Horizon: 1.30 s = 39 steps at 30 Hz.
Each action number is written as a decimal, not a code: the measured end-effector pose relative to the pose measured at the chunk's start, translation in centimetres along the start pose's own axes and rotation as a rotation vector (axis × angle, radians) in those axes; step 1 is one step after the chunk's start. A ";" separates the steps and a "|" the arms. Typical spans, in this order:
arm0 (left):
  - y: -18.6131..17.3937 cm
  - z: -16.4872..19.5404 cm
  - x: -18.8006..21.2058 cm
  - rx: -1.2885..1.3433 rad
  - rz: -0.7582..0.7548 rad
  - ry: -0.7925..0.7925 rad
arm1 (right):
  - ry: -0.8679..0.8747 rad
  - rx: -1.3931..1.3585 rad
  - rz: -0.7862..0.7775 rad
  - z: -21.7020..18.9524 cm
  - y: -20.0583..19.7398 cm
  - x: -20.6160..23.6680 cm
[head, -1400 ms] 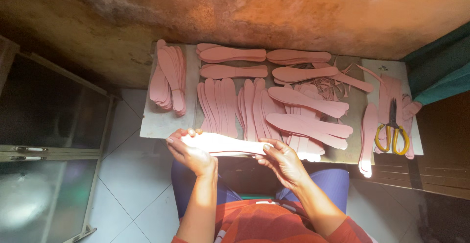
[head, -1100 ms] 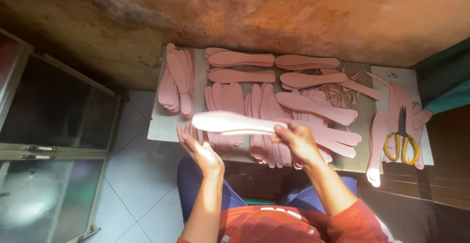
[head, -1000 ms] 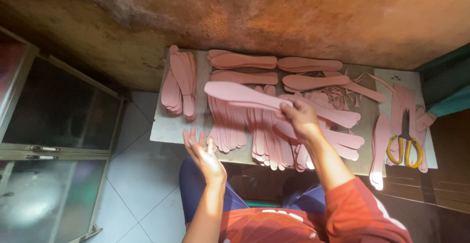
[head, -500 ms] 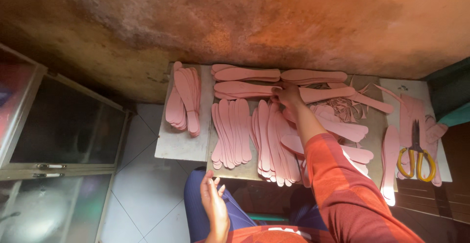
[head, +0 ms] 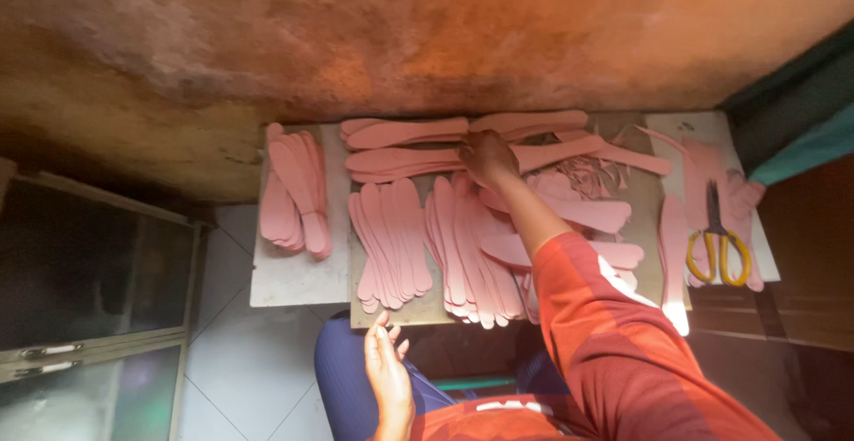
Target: The person sits on the floor and repeatedly picks up pink shoe insoles from a low table, aligns them by hand, and places them into neat stacks. The person handles the insoles one at a time or in small groups, occasionally adjusting the alignment before stacking.
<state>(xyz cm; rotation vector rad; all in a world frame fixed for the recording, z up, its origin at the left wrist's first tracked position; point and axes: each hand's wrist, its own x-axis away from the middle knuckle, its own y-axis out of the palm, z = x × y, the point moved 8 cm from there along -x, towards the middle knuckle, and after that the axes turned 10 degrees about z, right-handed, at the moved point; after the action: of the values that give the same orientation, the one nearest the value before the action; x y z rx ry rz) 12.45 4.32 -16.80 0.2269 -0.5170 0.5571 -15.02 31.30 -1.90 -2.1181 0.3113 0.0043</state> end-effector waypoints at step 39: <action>22.2 -8.8 17.2 -0.160 -0.491 -0.194 | -0.051 0.150 -0.007 21.2 -15.6 26.1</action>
<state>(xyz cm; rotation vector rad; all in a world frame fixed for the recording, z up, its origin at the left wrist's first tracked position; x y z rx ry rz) 16.13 33.39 -13.80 0.2461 -0.6641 0.0141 16.21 51.15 -3.68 -1.9669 0.2656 0.0300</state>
